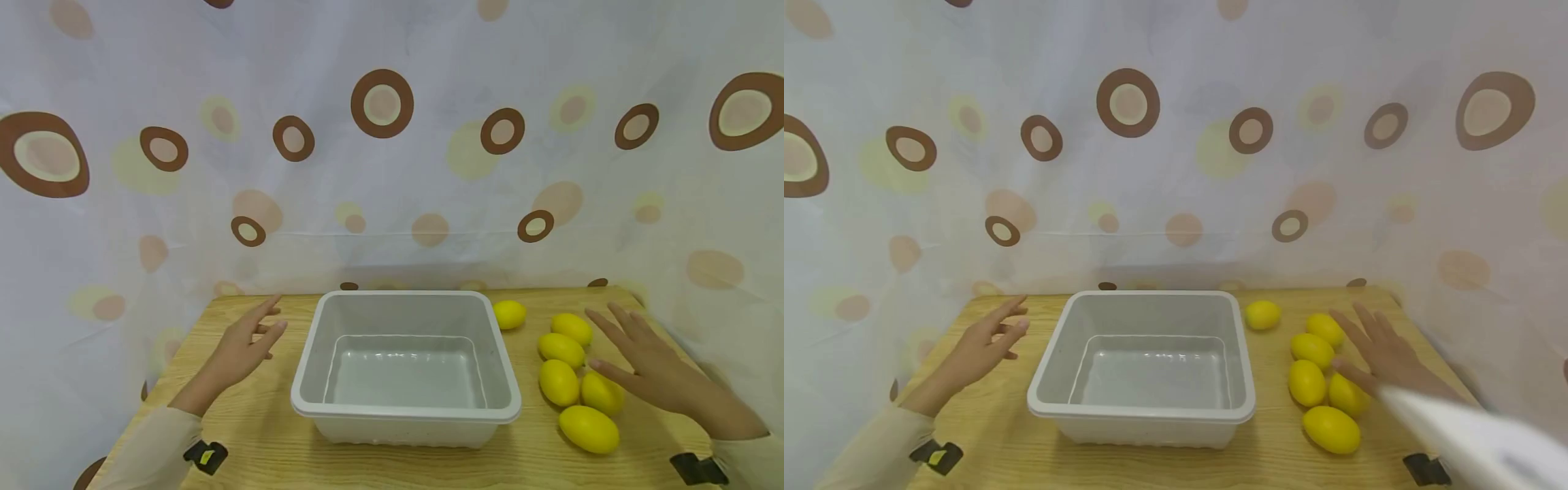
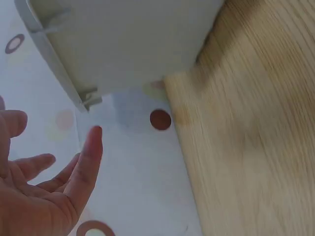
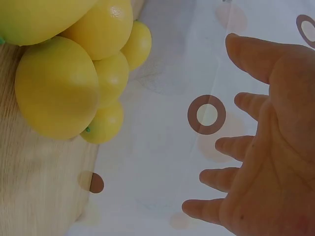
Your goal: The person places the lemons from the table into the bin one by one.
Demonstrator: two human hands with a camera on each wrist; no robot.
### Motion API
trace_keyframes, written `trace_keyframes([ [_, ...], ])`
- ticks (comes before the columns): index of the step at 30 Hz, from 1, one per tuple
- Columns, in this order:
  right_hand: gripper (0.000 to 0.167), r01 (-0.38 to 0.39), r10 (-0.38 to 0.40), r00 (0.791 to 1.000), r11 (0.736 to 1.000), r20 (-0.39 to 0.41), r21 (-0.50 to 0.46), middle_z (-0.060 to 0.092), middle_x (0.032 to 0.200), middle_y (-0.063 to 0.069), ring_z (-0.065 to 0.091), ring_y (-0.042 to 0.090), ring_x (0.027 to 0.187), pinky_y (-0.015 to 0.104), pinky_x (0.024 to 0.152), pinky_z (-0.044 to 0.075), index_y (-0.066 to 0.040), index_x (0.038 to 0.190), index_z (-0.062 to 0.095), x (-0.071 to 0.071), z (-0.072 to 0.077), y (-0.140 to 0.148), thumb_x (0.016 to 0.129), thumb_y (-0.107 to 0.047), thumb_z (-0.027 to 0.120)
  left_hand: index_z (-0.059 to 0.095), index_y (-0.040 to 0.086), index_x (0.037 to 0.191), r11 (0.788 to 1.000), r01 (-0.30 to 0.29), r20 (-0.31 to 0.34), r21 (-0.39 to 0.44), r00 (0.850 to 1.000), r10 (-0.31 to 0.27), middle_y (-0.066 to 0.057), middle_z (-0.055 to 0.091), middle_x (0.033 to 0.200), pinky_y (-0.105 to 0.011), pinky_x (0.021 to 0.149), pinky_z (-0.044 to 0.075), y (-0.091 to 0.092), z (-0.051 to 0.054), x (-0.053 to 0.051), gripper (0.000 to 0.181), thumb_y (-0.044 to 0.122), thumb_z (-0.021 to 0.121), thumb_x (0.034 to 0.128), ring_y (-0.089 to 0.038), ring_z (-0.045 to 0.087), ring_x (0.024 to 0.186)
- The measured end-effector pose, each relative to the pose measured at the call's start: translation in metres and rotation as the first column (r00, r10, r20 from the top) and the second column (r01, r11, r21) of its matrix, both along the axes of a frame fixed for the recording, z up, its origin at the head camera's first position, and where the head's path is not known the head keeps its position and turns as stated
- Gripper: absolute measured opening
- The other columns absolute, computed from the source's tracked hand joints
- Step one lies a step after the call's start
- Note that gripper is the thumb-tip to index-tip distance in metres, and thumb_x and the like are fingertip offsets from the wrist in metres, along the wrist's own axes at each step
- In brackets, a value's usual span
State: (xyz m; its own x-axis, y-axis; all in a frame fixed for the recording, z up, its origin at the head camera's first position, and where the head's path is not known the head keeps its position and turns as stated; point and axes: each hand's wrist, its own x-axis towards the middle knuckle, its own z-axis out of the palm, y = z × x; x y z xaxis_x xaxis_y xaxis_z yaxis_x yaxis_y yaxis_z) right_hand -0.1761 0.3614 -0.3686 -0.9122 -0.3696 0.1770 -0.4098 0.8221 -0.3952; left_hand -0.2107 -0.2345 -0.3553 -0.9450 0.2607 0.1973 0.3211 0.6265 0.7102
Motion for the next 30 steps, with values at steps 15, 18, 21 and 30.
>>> trace_keyframes([
  [15,0.077,-0.023,0.023,1.0,0.999,0.016,-0.025,-0.003,0.156,0.027,0.0,0.058,0.136,0.085,0.085,0.016,-0.023,0.155,0.013,0.005,-0.004,-0.005,0.095,-0.025,0.06,0.033,-0.003,0.146,0.956,-0.054,0.349,0.288,0.936,-0.053,-0.025,0.052,0.123,-0.039,0.07,0.059,0.045,-0.005,-0.011,0.054,0.016,0.052,0.0999,-0.025,0.062,0.099],
  [18,0.076,-0.022,0.023,1.0,0.999,0.02,-0.031,-0.002,0.156,0.028,0.001,0.059,0.136,0.084,0.085,0.017,-0.021,0.155,0.014,0.006,-0.004,-0.006,0.095,-0.024,0.061,0.033,-0.004,0.146,0.955,-0.055,0.347,0.293,0.936,-0.053,-0.025,0.052,0.122,-0.04,0.071,0.059,0.045,-0.006,-0.01,0.053,0.014,0.052,0.0998,-0.025,0.062,0.1],
  [21,0.077,-0.027,0.027,0.999,0.999,0.02,-0.035,-0.002,0.156,0.029,0.0,0.058,0.136,0.084,0.086,0.016,-0.02,0.155,0.013,0.007,-0.005,-0.007,0.095,-0.022,0.061,0.032,-0.003,0.147,0.956,-0.05,0.344,0.29,0.937,-0.055,-0.025,0.052,0.122,-0.041,0.072,0.059,0.045,-0.005,-0.01,0.053,0.014,0.051,0.0999,-0.026,0.062,0.101],
  [30,0.077,-0.046,0.046,0.999,0.998,0.005,-0.033,0.005,0.153,0.032,0.012,0.061,0.131,0.082,0.085,0.022,-0.019,0.155,0.016,0.005,-0.006,-0.008,0.093,-0.021,0.063,0.033,-0.001,0.147,0.955,-0.058,0.344,0.291,0.938,-0.048,-0.026,0.052,0.123,-0.042,0.072,0.059,0.046,-0.004,-0.009,0.052,0.013,0.051,0.1,-0.028,0.063,0.101],
])
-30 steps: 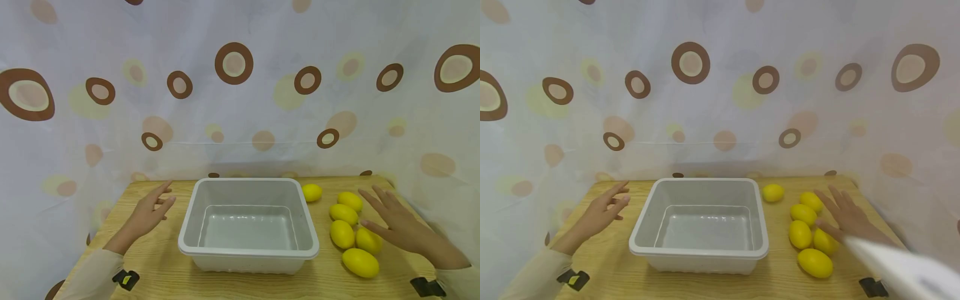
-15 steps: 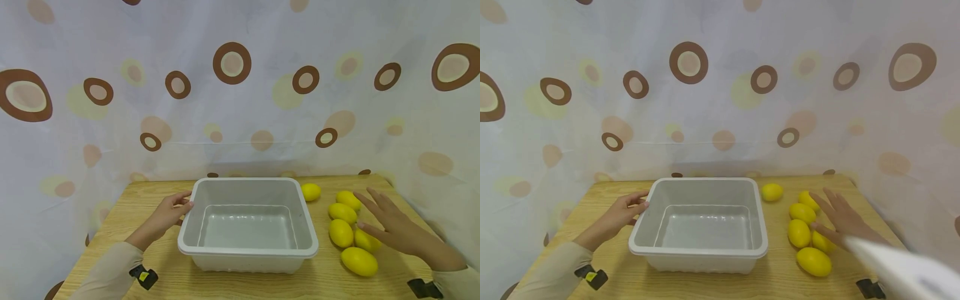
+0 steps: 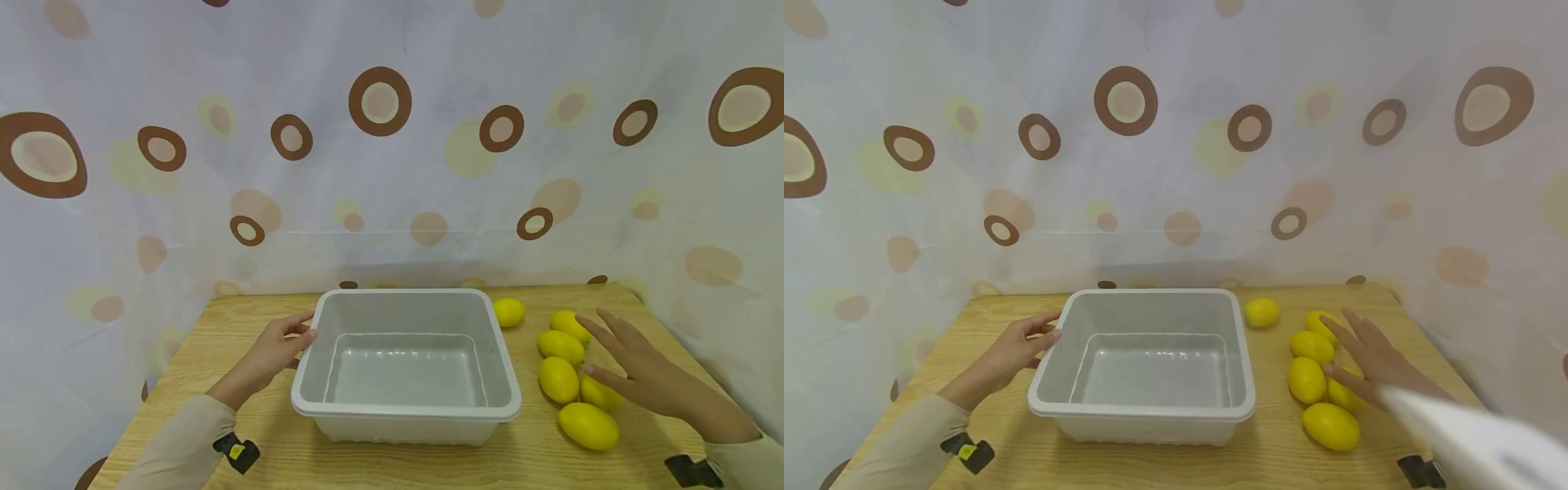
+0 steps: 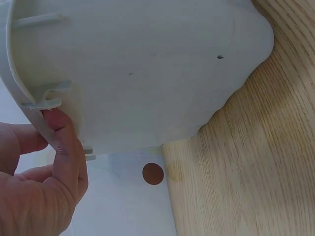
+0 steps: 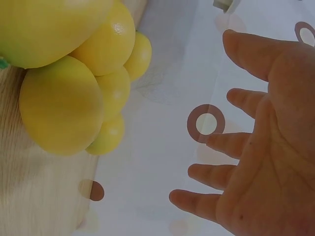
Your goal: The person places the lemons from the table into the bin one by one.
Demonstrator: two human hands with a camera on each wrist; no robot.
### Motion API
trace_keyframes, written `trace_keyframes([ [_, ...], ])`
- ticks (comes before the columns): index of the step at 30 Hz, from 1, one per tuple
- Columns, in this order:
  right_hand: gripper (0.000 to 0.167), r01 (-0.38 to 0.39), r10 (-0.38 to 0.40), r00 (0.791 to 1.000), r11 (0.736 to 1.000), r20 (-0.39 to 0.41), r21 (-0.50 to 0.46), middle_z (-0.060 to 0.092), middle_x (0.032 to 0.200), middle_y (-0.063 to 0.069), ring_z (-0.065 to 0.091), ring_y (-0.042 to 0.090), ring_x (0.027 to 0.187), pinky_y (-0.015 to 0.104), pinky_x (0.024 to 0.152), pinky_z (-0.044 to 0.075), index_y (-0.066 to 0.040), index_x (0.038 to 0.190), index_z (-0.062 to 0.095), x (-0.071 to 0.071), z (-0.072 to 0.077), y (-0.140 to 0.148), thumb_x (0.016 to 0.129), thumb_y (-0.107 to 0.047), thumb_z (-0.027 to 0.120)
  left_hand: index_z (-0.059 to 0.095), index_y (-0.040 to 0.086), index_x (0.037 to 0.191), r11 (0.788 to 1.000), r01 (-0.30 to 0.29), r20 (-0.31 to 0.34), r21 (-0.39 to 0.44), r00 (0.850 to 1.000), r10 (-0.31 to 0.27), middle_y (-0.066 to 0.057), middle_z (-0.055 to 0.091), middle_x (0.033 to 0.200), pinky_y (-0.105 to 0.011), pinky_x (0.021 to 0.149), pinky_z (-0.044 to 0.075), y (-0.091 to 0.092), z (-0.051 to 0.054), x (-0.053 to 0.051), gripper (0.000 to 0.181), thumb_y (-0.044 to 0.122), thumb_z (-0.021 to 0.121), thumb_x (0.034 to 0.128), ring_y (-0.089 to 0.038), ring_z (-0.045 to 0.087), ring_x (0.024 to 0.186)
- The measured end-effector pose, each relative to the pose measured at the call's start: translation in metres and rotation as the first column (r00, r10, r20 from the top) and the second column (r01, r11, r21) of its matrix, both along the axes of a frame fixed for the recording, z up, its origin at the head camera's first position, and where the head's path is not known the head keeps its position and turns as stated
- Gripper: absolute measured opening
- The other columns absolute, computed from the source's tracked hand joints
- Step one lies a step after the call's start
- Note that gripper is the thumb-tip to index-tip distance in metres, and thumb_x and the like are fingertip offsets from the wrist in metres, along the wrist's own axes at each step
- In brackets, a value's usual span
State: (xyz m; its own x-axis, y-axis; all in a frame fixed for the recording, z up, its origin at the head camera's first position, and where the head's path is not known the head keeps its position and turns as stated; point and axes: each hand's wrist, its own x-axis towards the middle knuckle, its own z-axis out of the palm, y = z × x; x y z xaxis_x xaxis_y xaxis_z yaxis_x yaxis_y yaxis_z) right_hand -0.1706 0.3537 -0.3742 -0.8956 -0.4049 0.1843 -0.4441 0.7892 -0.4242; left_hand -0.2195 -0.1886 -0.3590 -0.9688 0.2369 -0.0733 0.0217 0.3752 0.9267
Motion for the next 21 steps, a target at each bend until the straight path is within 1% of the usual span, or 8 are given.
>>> trace_keyframes([
  [2,0.077,0.002,-0.002,1.0,1.0,-0.009,0.009,0.007,0.153,0.032,0.015,0.061,0.131,0.081,0.085,0.024,-0.019,0.155,0.017,0.0,0.0,0.0,0.093,-0.022,0.063,0.033,-0.001,0.147,1.0,-0.003,0.0,-0.003,1.0,0.003,-0.025,0.052,0.123,-0.042,0.072,0.059,0.001,0.001,0.0,0.052,0.013,0.051,0.1,-0.027,0.063,0.101],
  [6,0.075,0.002,0.0,0.998,0.999,-0.059,0.045,0.017,0.151,0.032,0.023,0.058,0.128,0.077,0.086,0.029,-0.019,0.153,0.023,0.002,0.0,-0.003,0.092,-0.024,0.066,0.033,-0.001,0.147,1.0,-0.006,-0.001,-0.007,1.0,0.006,-0.026,0.052,0.122,-0.041,0.071,0.059,0.003,0.003,0.001,0.052,0.013,0.051,0.1,-0.028,0.063,0.1],
  [10,0.073,0.005,0.004,0.995,0.996,-0.1,0.092,0.027,0.147,0.029,0.032,0.054,0.125,0.074,0.084,0.036,-0.02,0.15,0.031,0.015,-0.003,-0.01,0.089,-0.027,0.069,0.033,-0.002,0.147,1.0,-0.007,0.0,-0.01,1.0,0.007,-0.026,0.051,0.122,-0.041,0.07,0.059,0.004,0.003,0.002,0.052,0.013,0.051,0.1,-0.028,0.062,0.101],
  [13,0.07,0.008,0.01,0.99,0.992,-0.138,0.129,0.033,0.144,0.028,0.039,0.05,0.121,0.071,0.08,0.042,-0.021,0.147,0.037,0.026,-0.008,-0.015,0.086,-0.029,0.072,0.033,-0.001,0.147,1.0,-0.011,0.003,-0.017,1.0,0.011,-0.026,0.051,0.122,-0.04,0.071,0.06,0.004,0.002,0.001,0.052,0.013,0.051,0.1002,-0.027,0.063,0.1],
  [16,0.069,0.019,0.012,0.984,0.986,-0.18,0.168,0.04,0.139,0.025,0.046,0.045,0.117,0.065,0.079,0.047,-0.02,0.142,0.044,0.036,-0.016,-0.02,0.082,-0.03,0.076,0.035,0.0,0.147,1.0,-0.018,0.004,-0.02,1.0,0.018,-0.025,0.052,0.121,-0.038,0.07,0.06,0.003,0.001,0.0,0.051,0.013,0.051,0.1002,-0.025,0.064,0.097],
  [21,0.069,0.027,0.015,0.981,0.978,-0.194,0.209,0.049,0.133,0.019,0.052,0.038,0.113,0.059,0.08,0.05,-0.018,0.138,0.049,0.047,-0.031,-0.024,0.078,-0.033,0.079,0.035,-0.002,0.146,1.0,-0.002,-0.01,-0.008,1.0,0.002,-0.025,0.051,0.12,-0.037,0.068,0.06,0.002,0.0,-0.001,0.051,0.013,0.051,0.1002,-0.024,0.065,0.094],
])
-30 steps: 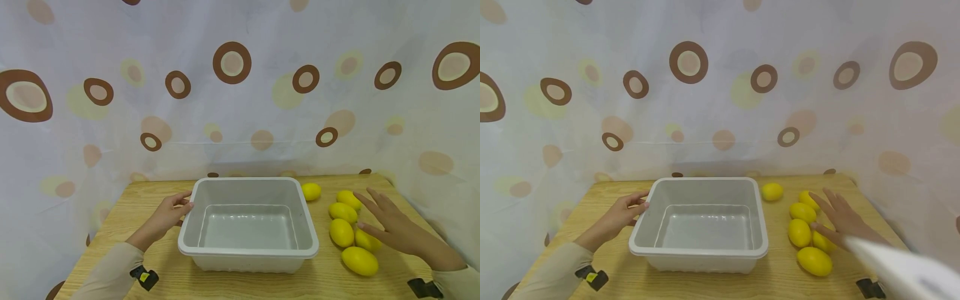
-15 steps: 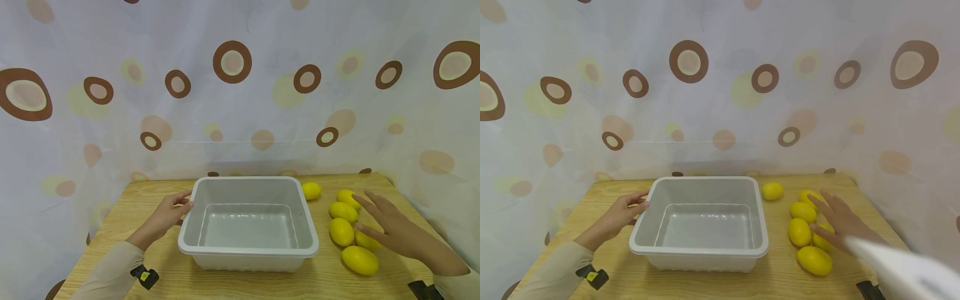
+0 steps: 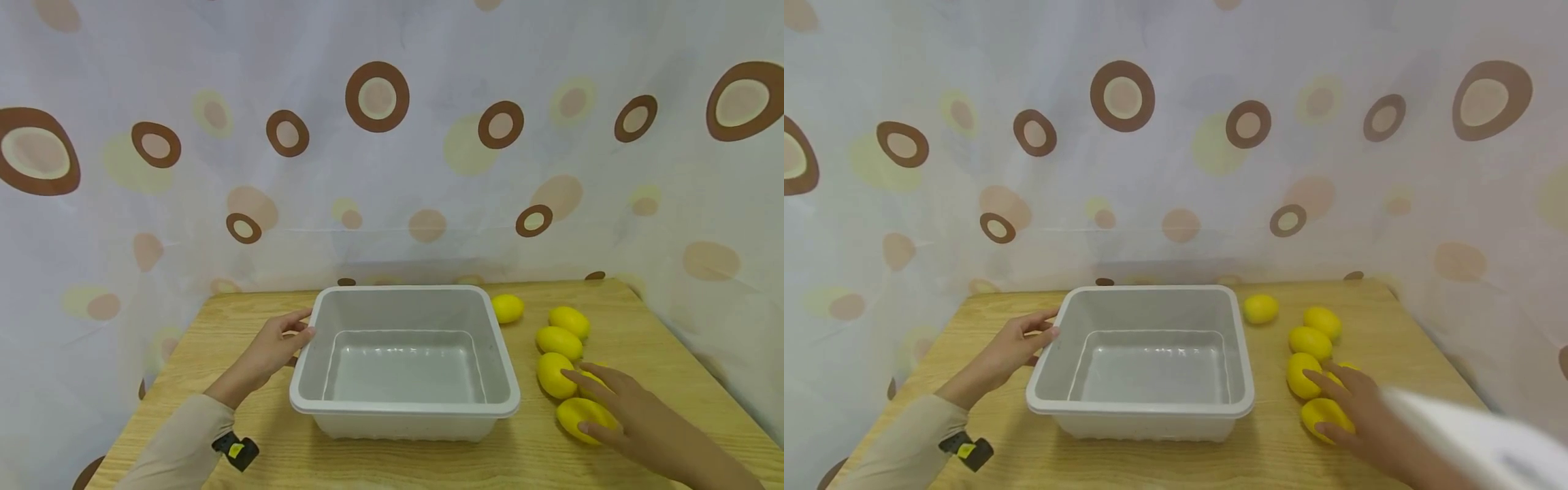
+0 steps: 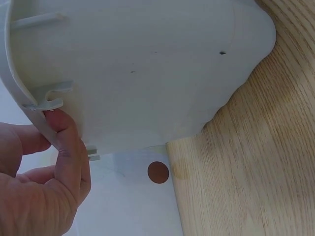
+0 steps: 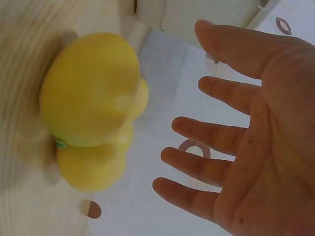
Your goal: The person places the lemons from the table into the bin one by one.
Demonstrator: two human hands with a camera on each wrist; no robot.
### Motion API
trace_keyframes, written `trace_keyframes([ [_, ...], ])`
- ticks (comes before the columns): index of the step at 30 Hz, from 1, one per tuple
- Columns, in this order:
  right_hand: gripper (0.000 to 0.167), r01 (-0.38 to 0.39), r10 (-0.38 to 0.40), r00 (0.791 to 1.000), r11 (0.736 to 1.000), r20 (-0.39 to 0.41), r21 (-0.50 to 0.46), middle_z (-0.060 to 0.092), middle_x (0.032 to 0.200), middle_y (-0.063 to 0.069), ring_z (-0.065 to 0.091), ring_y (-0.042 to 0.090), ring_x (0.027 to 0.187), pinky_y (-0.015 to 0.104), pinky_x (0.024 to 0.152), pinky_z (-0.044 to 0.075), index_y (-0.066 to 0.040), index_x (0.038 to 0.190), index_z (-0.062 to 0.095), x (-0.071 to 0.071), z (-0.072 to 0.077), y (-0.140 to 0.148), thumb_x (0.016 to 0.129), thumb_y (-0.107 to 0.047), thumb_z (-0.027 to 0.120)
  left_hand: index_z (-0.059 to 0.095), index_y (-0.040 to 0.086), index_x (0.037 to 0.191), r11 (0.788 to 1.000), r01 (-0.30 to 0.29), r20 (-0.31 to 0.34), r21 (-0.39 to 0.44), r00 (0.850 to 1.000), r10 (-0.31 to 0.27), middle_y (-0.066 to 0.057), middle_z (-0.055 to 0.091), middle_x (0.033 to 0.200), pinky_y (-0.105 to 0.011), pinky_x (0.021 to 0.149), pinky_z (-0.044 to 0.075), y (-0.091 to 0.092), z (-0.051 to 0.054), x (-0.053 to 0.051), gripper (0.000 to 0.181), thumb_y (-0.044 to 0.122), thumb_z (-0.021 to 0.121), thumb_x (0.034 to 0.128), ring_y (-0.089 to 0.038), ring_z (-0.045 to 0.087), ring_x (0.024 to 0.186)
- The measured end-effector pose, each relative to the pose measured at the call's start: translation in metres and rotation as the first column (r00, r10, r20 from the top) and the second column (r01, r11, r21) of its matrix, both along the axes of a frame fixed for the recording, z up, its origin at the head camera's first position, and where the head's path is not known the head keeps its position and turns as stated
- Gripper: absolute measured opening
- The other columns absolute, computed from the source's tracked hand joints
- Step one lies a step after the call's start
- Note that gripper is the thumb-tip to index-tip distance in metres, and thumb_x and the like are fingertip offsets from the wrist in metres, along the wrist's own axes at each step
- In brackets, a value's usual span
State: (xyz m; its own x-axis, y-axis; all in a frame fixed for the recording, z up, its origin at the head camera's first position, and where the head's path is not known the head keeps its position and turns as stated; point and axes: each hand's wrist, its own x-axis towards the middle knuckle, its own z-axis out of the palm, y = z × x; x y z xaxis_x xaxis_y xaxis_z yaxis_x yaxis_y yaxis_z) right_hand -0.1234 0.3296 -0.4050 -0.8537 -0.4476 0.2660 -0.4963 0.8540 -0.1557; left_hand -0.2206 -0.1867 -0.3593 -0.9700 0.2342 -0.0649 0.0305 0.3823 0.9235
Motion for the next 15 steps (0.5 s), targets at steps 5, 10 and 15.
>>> trace_keyframes([
  [5,0.062,0.02,-0.019,0.997,1.0,0.069,-0.014,0.052,0.132,0.019,0.053,0.039,0.113,0.058,0.08,0.051,-0.016,0.135,0.053,0.005,-0.011,-0.003,0.081,-0.038,0.075,0.034,-0.002,0.146,1.0,0.0,-0.001,0.008,1.0,0.0,-0.025,0.051,0.12,-0.038,0.068,0.06,0.0,0.001,0.002,0.051,0.012,0.051,0.1002,-0.025,0.064,0.095],
  [10,0.058,0.051,-0.05,0.985,0.999,0.163,0.001,0.053,0.129,0.018,0.053,0.038,0.111,0.057,0.08,0.051,-0.016,0.132,0.056,0.006,-0.018,-0.005,0.082,-0.04,0.074,0.035,-0.002,0.146,1.0,0.0,-0.01,0.001,1.0,0.0,-0.026,0.052,0.119,-0.038,0.068,0.06,0.0,0.001,0.003,0.05,0.012,0.05,0.1002,-0.024,0.064,0.094],
  [15,0.054,-0.013,0.008,0.994,0.999,0.113,0.043,0.056,0.123,0.009,0.057,0.027,0.103,0.047,0.077,0.054,-0.014,0.124,0.06,0.006,-0.027,-0.004,0.077,-0.035,0.079,0.034,-0.004,0.146,1.0,0.007,-0.02,0.001,1.0,-0.007,-0.026,0.053,0.118,-0.038,0.068,0.06,0.0,0.002,0.006,0.05,0.011,0.05,0.1002,-0.023,0.064,0.094],
])
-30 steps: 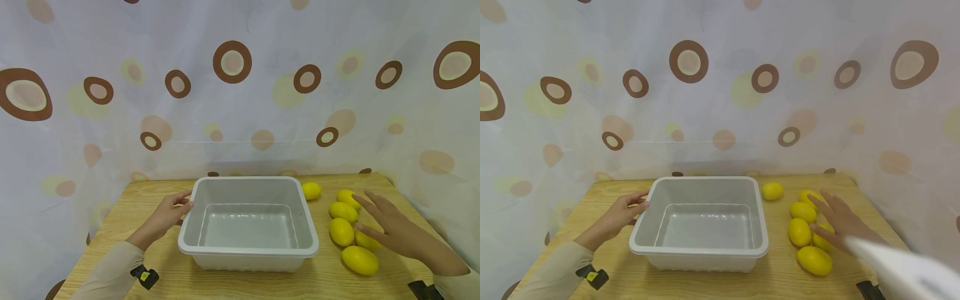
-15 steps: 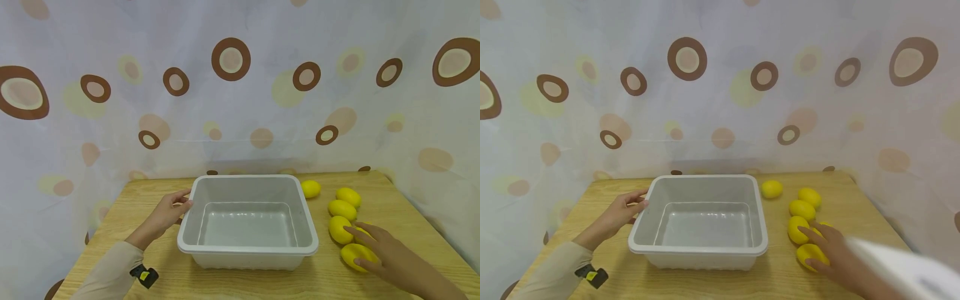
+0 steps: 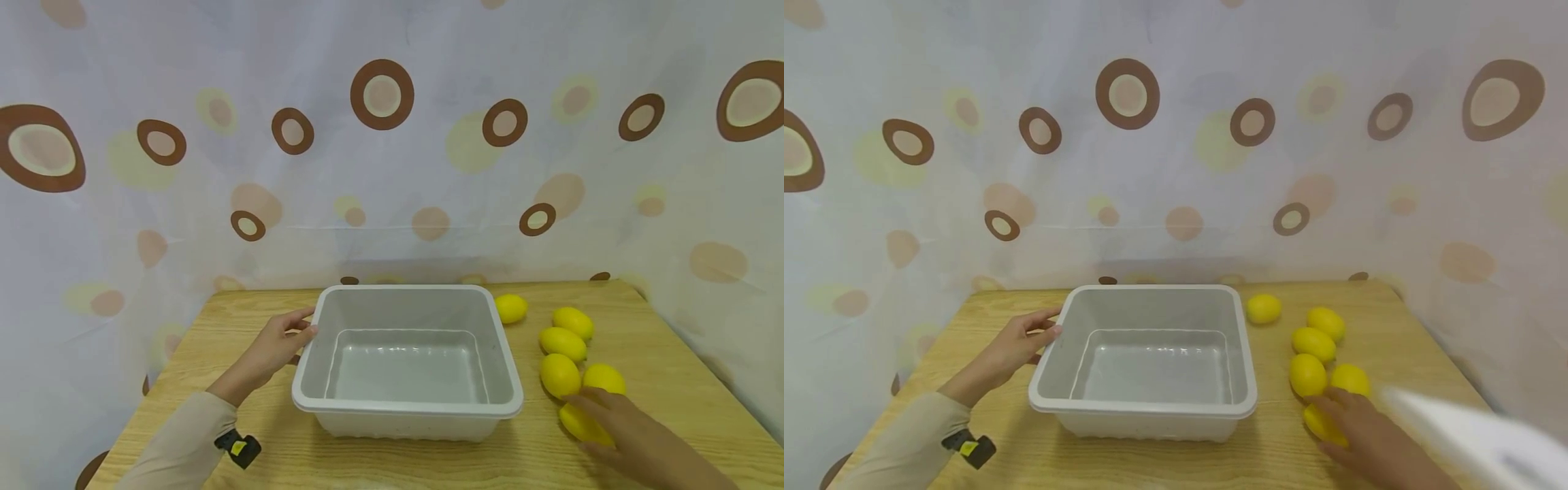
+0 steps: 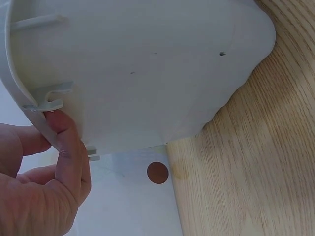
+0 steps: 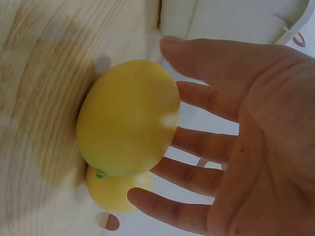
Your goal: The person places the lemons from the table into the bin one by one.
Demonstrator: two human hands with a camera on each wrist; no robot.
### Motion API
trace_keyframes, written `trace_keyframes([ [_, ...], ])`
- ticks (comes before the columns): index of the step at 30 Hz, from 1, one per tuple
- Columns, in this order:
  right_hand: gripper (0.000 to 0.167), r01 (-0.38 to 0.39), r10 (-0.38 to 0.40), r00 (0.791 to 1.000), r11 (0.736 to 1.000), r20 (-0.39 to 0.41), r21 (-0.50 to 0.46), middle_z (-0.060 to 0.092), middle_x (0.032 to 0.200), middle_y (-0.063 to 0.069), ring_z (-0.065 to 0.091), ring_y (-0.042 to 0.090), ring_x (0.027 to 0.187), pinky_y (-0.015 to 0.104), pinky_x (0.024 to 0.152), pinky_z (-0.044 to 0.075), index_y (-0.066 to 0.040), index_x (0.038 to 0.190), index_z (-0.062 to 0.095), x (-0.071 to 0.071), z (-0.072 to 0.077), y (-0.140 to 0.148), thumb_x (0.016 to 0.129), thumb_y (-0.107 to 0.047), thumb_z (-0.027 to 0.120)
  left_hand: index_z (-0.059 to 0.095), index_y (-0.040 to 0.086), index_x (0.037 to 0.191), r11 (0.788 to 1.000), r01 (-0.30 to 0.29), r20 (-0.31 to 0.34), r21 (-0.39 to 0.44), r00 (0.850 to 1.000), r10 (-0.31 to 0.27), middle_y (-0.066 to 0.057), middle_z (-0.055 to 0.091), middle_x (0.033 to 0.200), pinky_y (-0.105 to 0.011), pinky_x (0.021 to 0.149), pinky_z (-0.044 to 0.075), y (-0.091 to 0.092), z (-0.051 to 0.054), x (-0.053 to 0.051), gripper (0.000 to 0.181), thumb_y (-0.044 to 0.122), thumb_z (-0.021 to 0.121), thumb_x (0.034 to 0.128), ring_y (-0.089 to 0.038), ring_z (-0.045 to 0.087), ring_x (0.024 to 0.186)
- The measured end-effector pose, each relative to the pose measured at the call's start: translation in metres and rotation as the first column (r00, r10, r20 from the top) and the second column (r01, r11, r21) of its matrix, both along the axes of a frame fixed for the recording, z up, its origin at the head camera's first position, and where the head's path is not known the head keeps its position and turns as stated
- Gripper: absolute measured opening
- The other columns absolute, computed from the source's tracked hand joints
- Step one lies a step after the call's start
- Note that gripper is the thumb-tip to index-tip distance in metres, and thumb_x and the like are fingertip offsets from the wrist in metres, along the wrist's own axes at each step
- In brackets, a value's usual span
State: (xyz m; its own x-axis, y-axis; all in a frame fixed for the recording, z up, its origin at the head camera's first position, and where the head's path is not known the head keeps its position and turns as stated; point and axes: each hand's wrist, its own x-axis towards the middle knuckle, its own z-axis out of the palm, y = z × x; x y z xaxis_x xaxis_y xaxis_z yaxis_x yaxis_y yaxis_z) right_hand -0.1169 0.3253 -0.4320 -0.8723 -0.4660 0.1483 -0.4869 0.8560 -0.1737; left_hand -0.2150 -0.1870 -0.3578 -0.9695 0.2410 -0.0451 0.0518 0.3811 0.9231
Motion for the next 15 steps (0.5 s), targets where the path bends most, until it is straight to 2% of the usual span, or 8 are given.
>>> trace_keyframes([
  [4,0.055,-0.049,0.05,0.998,0.998,-0.032,0.028,0.055,0.121,0.004,0.056,0.022,0.098,0.04,0.075,0.054,-0.015,0.122,0.061,-0.0027,-0.004,0.0023,0.073,-0.03,0.082,0.034,-0.003,0.146,1.0,0.0,0.005,0.004,1.0,0.0,-0.026,0.053,0.119,-0.038,0.068,0.06,0.0004,-0.0007,-0.0006,0.05,0.011,0.05,0.1003,-0.023,0.064,0.094],
  [9,0.061,-0.049,0.049,0.999,0.998,-0.003,0.031,0.054,0.122,0.006,0.056,0.025,0.1,0.042,0.076,0.054,-0.014,0.126,0.058,-0.005,-0.0058,0.0028,0.07,-0.024,0.083,0.034,-0.003,0.146,1.0,-0.004,0.005,-0.002,1.0,0.004,-0.025,0.053,0.119,-0.039,0.068,0.06,0.0008,-0.0015,-0.0012,0.051,0.012,0.051,0.1002,-0.024,0.064,0.095],
  [12,0.065,-0.07,0.073,0.994,0.997,-0.076,0.043,0.054,0.121,0.004,0.056,0.023,0.099,0.041,0.076,0.054,-0.015,0.126,0.058,-0.0059,-0.0082,0.0024,0.067,-0.024,0.084,0.034,-0.003,0.146,1.0,-0.009,0.006,-0.004,1.0,0.009,-0.025,0.053,0.119,-0.039,0.068,0.06,0.0009,-0.0016,-0.0014,0.051,0.012,0.051,0.1002,-0.024,0.064,0.095],
  [15,0.068,-0.095,0.103,0.979,0.994,-0.175,0.053,0.055,0.119,0.002,0.056,0.02,0.097,0.039,0.074,0.054,-0.016,0.124,0.059,-0.0062,-0.0115,0.0019,0.063,-0.023,0.086,0.034,-0.003,0.146,1.0,-0.01,0.002,-0.005,1.0,0.01,-0.026,0.053,0.119,-0.039,0.069,0.06,0.0008,-0.0019,-0.0017,0.051,0.012,0.05,0.1003,-0.025,0.064,0.095],
])
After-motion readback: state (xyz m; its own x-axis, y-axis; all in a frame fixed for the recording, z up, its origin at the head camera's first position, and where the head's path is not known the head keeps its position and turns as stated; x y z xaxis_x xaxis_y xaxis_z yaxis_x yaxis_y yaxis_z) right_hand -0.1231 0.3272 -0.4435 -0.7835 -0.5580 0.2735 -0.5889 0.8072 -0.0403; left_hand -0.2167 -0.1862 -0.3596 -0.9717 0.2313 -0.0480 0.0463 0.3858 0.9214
